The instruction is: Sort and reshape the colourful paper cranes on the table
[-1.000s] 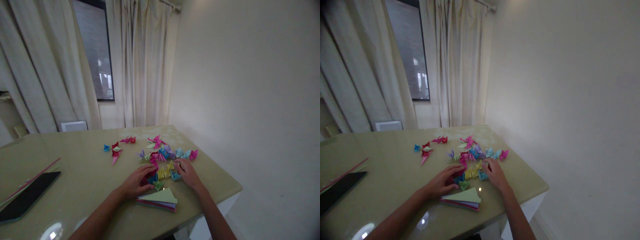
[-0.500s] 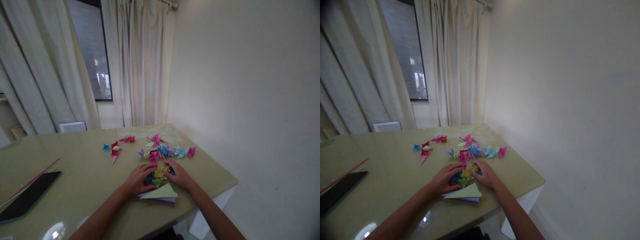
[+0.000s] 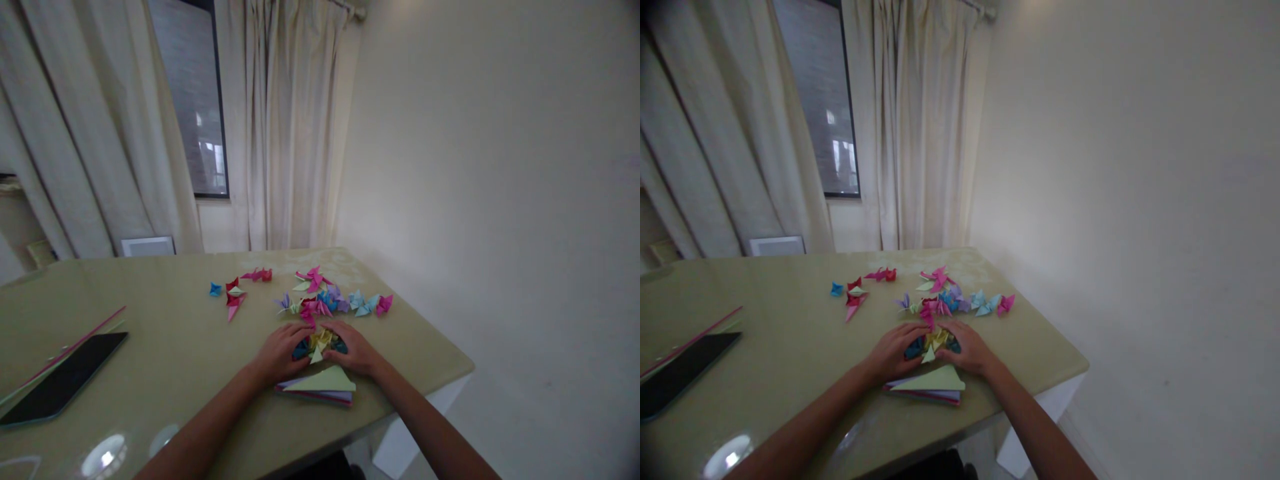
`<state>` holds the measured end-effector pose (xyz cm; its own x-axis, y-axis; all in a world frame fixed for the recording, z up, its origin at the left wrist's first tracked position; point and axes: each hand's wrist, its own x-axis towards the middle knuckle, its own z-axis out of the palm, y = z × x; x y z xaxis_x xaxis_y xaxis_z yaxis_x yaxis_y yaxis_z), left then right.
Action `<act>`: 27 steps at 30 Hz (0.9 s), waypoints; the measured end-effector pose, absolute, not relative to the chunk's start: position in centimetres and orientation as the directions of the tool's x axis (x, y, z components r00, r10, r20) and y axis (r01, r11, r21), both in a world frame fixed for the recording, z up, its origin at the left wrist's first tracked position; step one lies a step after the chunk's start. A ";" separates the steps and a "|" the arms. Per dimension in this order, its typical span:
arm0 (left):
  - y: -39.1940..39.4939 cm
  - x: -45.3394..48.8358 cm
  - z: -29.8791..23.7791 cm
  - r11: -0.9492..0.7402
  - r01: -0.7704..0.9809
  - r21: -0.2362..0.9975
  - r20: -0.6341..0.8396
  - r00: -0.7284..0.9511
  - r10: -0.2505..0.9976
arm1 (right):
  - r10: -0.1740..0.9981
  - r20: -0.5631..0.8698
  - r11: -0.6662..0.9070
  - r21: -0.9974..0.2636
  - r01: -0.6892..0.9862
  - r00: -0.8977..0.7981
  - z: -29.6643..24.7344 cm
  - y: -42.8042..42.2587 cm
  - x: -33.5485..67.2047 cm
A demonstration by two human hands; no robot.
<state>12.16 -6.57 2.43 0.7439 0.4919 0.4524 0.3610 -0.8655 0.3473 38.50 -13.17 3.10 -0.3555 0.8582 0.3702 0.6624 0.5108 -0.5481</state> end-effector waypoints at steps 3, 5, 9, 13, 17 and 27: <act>-6.5 11.9 2.5 -0.877 0.342 0.338 0.464 0.749 0.472 | 0.848 0.388 0.526 -0.547 0.651 -0.360 3.3 -13.3 38.5; -6.5 11.7 2.5 -0.880 0.336 0.335 0.475 0.747 0.466 | 0.843 0.400 0.534 -0.545 0.647 -0.359 3.5 -13.4 38.5; -6.6 11.6 2.6 -0.875 0.341 0.343 0.506 0.718 0.478 | 0.837 0.402 0.542 -0.514 0.665 -0.372 3.6 -13.5 38.4; -6.7 11.6 2.7 -0.878 0.338 0.338 0.518 0.713 0.473 | 0.842 0.398 0.533 -0.506 0.678 -0.365 3.7 -13.5 38.2; -6.7 11.5 2.9 -0.885 0.320 0.339 0.524 0.717 0.460 | 0.839 0.425 0.534 -0.521 0.665 -0.341 3.8 -13.6 38.2; -6.6 11.6 2.3 -0.867 0.326 0.377 0.471 0.739 0.482 | 0.829 0.437 0.557 -0.584 0.590 -0.350 3.3 -13.4 38.7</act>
<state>11.65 -6.58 2.33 0.7387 0.4824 0.4708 0.3263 -0.8670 0.3765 38.68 -13.44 3.30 -0.3500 0.8287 0.4367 0.5903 0.5571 -0.5841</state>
